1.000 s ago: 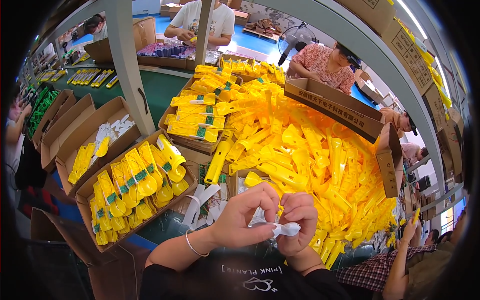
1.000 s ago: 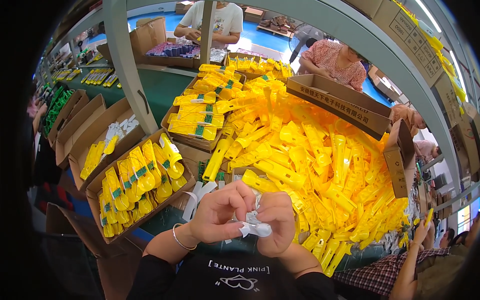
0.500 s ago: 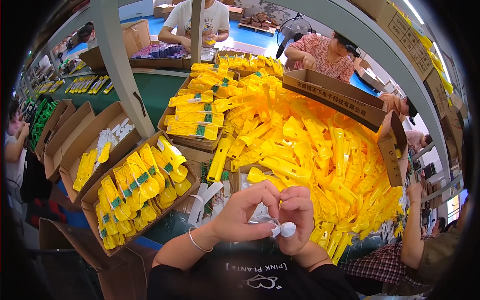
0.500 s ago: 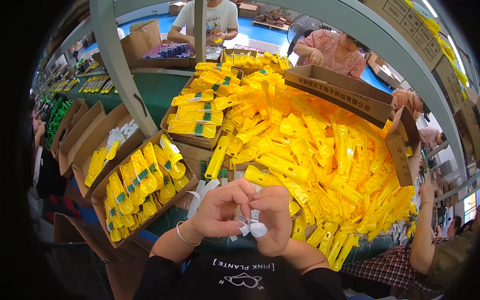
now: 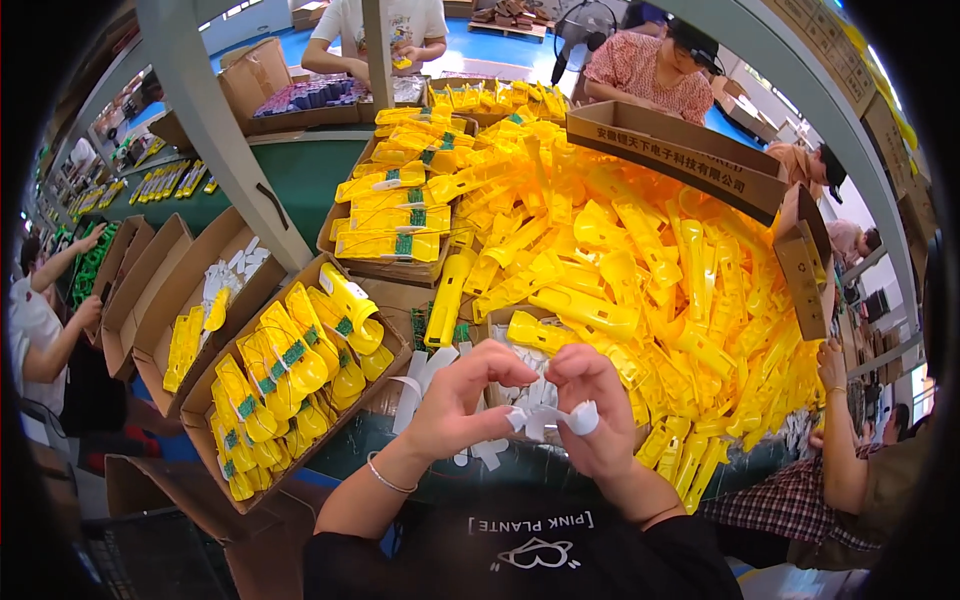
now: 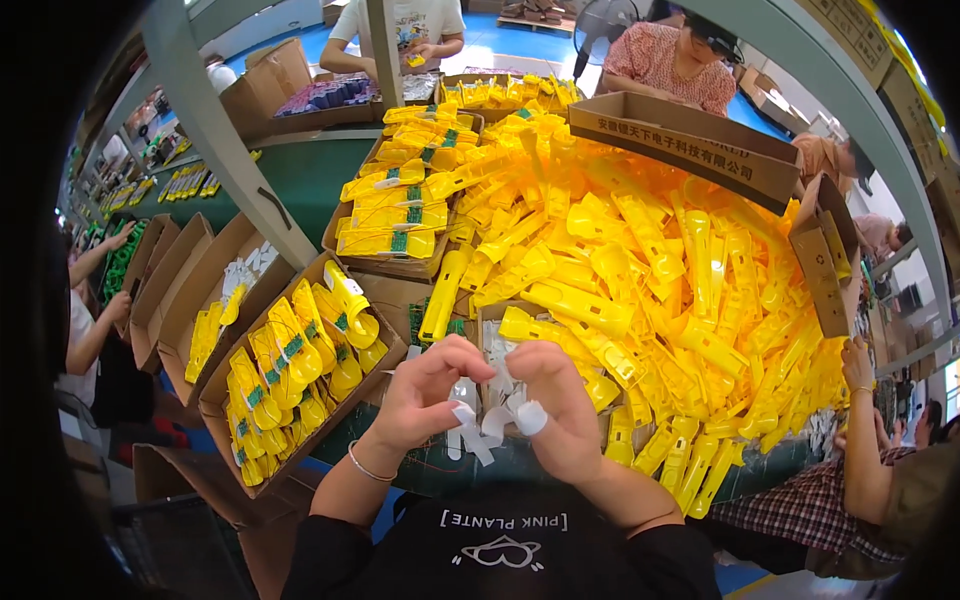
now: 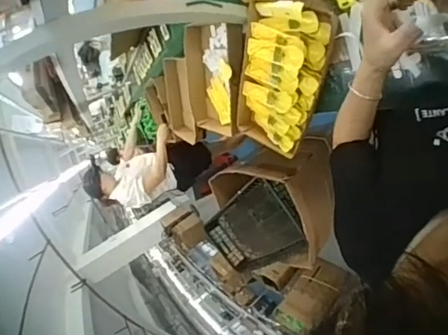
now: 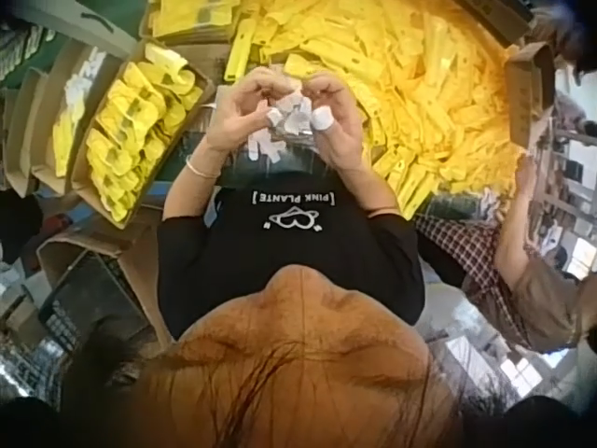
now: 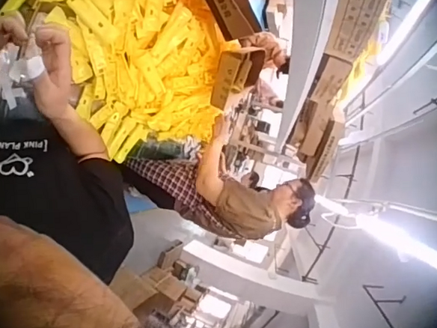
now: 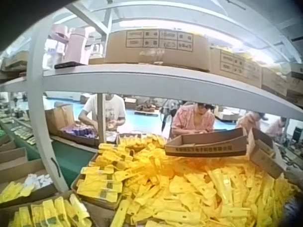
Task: Wrapping small electronic components with white tape/strips and placing them into yellow plastic housings at a factory workbench.
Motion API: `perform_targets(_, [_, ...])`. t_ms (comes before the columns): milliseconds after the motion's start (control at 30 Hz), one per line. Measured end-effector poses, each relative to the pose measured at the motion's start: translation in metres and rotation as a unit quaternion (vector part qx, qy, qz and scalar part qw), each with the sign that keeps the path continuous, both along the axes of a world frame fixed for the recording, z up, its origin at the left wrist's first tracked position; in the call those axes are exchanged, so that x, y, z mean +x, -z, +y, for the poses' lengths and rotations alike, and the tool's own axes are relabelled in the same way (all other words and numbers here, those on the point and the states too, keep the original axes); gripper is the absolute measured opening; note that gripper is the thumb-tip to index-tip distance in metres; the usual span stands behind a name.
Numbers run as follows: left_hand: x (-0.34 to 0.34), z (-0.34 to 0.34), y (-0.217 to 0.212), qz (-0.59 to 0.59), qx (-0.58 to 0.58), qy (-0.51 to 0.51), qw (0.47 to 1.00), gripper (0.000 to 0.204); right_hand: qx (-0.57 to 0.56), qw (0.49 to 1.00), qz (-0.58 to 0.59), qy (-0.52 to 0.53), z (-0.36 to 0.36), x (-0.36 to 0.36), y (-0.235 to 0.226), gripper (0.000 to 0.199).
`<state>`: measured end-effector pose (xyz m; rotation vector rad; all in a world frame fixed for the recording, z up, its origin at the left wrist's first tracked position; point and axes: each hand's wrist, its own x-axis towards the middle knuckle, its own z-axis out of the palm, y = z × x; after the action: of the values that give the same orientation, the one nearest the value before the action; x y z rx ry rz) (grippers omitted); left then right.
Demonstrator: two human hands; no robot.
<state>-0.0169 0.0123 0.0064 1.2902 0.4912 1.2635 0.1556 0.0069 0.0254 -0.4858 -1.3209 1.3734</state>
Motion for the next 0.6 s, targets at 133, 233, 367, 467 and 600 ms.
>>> perform_targets(133, [0.004,-0.006,-0.011,0.047,0.039,-0.018,0.998,0.036,-0.114,0.991,0.047,-0.043,-0.003,0.000,-0.005,0.048])
perform_targets(233, [0.014,-0.015,-0.017,0.075,0.028,-0.033,0.996,0.029,-0.165,0.982,0.057,-0.077,-0.005,0.002,-0.006,0.051])
perform_targets(367, [0.023,-0.020,-0.009,0.023,0.023,-0.025,0.999,0.015,-0.199,0.970,0.072,-0.117,-0.007,0.006,-0.002,0.055])
perform_targets(467, [0.023,-0.019,-0.010,0.046,0.038,-0.013,0.998,0.011,-0.211,0.967,0.070,-0.123,-0.008,0.008,-0.004,0.055])
perform_targets(600, [0.020,-0.013,-0.014,0.065,0.013,-0.002,0.998,0.010,-0.218,0.965,0.076,-0.121,-0.006,0.005,-0.006,0.056])
